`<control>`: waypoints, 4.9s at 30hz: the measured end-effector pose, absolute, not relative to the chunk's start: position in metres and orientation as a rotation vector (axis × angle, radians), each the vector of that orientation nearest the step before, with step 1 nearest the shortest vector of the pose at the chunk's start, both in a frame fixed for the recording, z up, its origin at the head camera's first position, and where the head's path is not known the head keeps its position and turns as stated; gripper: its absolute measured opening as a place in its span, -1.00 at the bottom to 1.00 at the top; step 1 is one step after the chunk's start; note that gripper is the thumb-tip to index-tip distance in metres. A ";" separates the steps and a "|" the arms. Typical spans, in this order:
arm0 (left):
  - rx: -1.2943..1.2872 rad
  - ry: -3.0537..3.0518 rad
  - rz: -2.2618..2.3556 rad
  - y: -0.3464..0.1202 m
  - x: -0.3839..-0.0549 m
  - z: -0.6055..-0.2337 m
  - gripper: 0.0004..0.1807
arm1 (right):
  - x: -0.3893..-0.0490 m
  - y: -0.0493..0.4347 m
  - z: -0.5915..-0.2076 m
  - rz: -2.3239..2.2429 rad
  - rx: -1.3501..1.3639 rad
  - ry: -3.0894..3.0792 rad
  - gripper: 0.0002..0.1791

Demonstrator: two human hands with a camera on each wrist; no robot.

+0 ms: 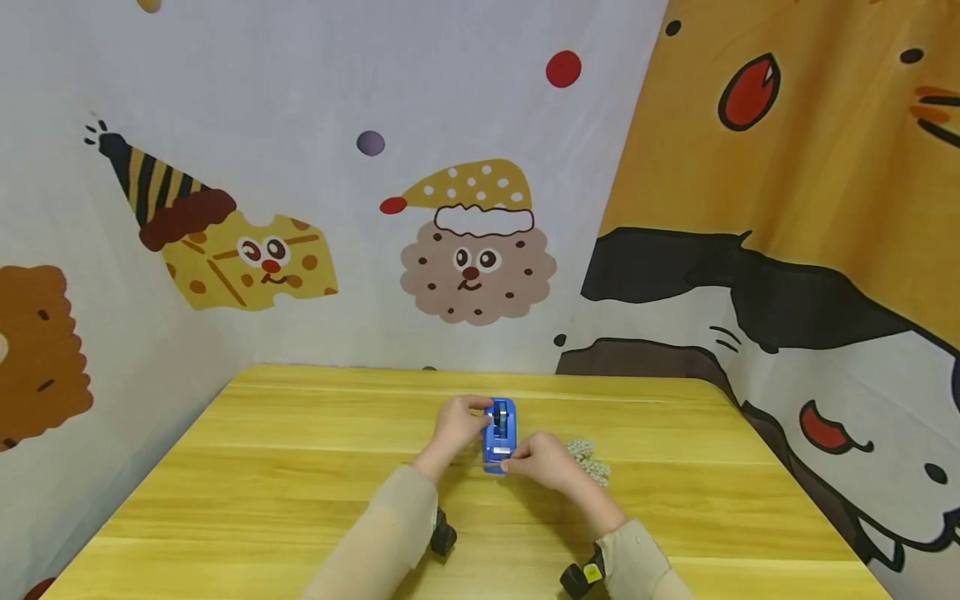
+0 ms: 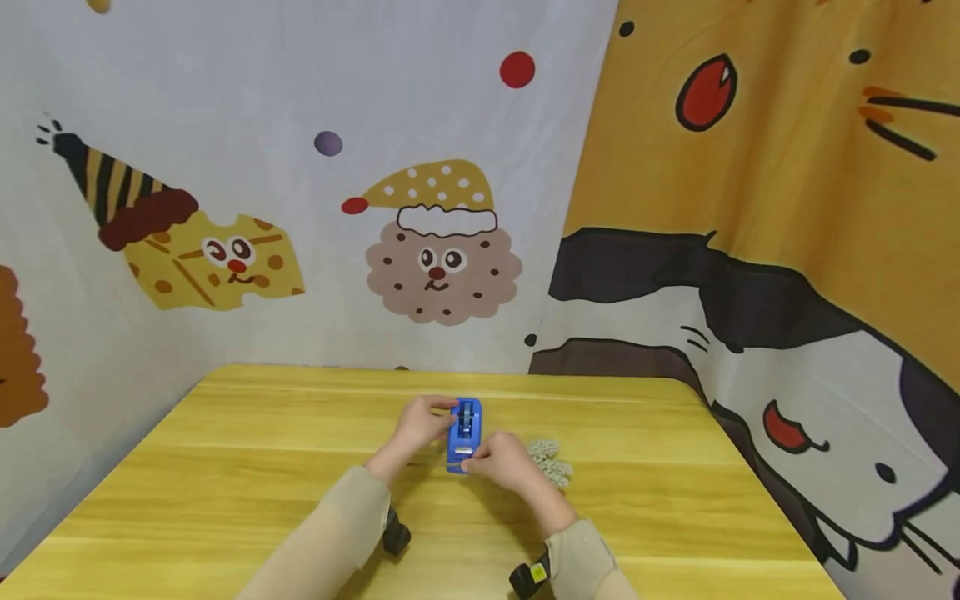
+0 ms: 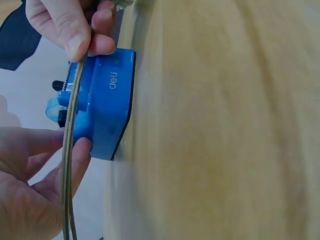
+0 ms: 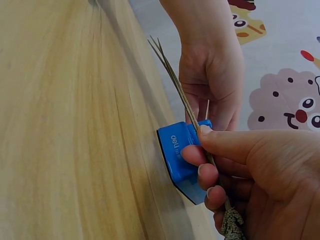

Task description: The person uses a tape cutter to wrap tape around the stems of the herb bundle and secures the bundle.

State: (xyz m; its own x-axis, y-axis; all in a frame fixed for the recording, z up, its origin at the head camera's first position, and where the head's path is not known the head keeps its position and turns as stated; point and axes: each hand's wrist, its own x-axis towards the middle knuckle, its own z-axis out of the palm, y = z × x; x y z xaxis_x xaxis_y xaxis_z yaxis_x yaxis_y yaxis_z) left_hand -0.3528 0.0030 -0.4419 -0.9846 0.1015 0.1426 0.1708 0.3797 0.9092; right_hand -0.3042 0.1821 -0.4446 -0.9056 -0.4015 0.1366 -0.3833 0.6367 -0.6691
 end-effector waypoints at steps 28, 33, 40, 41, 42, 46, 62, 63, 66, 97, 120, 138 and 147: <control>-0.220 -2.564 -1.700 0.005 -0.354 -0.444 -0.71 | -0.305 0.178 -0.445 -1.162 -0.547 2.828 -0.80; -0.217 -2.563 -1.714 0.005 -0.354 -0.444 -0.71 | -0.305 0.178 -0.447 -1.183 -0.538 2.827 -0.79; -0.218 -2.561 -1.685 0.004 -0.353 -0.444 -0.72 | -0.304 0.178 -0.449 -1.169 -0.563 2.840 -0.76; -0.219 -2.563 -1.687 0.005 -0.353 -0.444 -0.72 | -0.303 0.178 -0.448 -1.168 -0.561 2.838 -0.77; -0.215 -2.564 -1.698 0.005 -0.353 -0.443 -0.72 | -0.303 0.179 -0.448 -1.166 -0.555 2.840 -0.78; -0.213 -2.572 -1.706 0.003 -0.352 -0.442 -0.71 | -0.302 0.177 -0.447 -1.158 -0.572 2.851 -0.82; -0.180 -2.578 -1.689 0.006 -0.354 -0.444 -0.71 | -0.303 0.179 -0.450 -1.151 -0.593 2.877 -0.83; -0.180 -2.580 -1.689 0.006 -0.354 -0.444 -0.71 | -0.303 0.179 -0.451 -1.157 -0.593 2.874 -0.83; -0.197 -2.576 -1.683 0.007 -0.354 -0.445 -0.70 | -0.303 0.180 -0.451 -1.172 -0.607 2.865 -0.84; -0.547 -2.736 -1.412 -0.025 -0.344 -0.414 -0.75 | -0.290 0.181 -0.409 -1.043 -0.705 2.899 -0.79; -1.097 -2.673 -0.784 -0.053 -0.286 -0.396 -0.74 | -0.290 0.194 -0.389 -1.086 -0.656 2.861 -0.81; -1.005 -2.653 -0.836 -0.056 -0.285 -0.404 -0.69 | -0.291 0.192 -0.390 -1.145 -0.719 2.776 -0.90; -0.969 -2.653 -0.838 -0.059 -0.283 -0.404 -0.71 | -0.288 0.189 -0.388 -1.097 -0.792 2.774 -0.86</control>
State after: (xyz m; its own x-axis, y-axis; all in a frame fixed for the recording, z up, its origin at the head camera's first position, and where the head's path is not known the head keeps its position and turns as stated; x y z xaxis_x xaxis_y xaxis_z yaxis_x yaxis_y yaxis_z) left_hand -0.2834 -0.0586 -0.4044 -0.7664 0.5317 0.3605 0.6423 0.6251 0.4435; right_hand -0.2879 0.1894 -0.3884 -0.8668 -0.4808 0.1326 -0.4414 0.6156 -0.6528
